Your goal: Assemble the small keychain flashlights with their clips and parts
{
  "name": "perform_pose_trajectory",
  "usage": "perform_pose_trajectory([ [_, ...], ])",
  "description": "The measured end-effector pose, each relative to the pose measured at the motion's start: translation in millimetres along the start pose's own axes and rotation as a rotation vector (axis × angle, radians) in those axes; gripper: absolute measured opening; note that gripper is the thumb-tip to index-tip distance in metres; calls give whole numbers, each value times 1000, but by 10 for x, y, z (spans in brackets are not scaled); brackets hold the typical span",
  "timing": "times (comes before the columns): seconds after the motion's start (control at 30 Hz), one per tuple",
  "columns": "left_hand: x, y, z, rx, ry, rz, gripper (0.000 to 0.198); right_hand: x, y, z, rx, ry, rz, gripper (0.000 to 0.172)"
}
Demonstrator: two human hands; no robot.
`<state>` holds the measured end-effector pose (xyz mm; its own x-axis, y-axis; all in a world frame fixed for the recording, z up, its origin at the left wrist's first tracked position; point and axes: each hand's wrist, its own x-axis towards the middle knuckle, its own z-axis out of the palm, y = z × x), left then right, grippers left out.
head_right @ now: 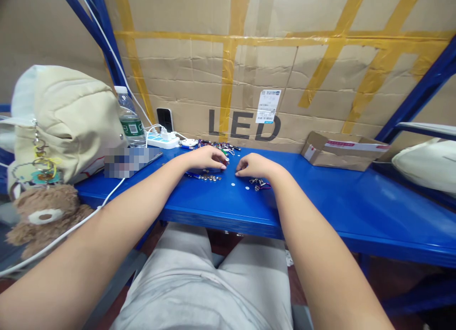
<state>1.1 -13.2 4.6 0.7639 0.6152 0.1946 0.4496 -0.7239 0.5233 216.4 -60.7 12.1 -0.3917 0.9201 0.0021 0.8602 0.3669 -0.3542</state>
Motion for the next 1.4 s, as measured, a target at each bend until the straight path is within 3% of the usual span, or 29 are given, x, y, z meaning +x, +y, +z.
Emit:
perform_pose_trajectory([
  [0.2, -5, 7, 1, 2, -4, -4, 33, 21, 0, 26, -1, 3, -4, 15],
  [0.4, -8, 13, -2, 19, -5, -15, 32, -7, -156, -15, 166, 337, -90, 28],
  [0.47, -7, 10, -3, 18, -3, -9, 32, 18, -174, 11, 189, 394, -118, 29],
  [0.83, -9, 19, -13, 63, -5, -1, 31, 101, -150, 103, 204, 404, -195, 29],
  [0.97, -5, 6, -6, 73, -9, -11, 31, 106, -178, 104, 210, 372, -191, 30],
  [1.1, -2, -6, -7, 48, -6, -21, 33, -13, -101, -52, 121, 335, -110, 41],
  [1.23, -12, 11, -10, 53, 0, -16, 35, -184, 90, -241, -41, -30, 69, 29],
  [1.4, -19, 31, -18, 78, 10, -25, 34, -235, 227, -288, -83, -177, 98, 25],
])
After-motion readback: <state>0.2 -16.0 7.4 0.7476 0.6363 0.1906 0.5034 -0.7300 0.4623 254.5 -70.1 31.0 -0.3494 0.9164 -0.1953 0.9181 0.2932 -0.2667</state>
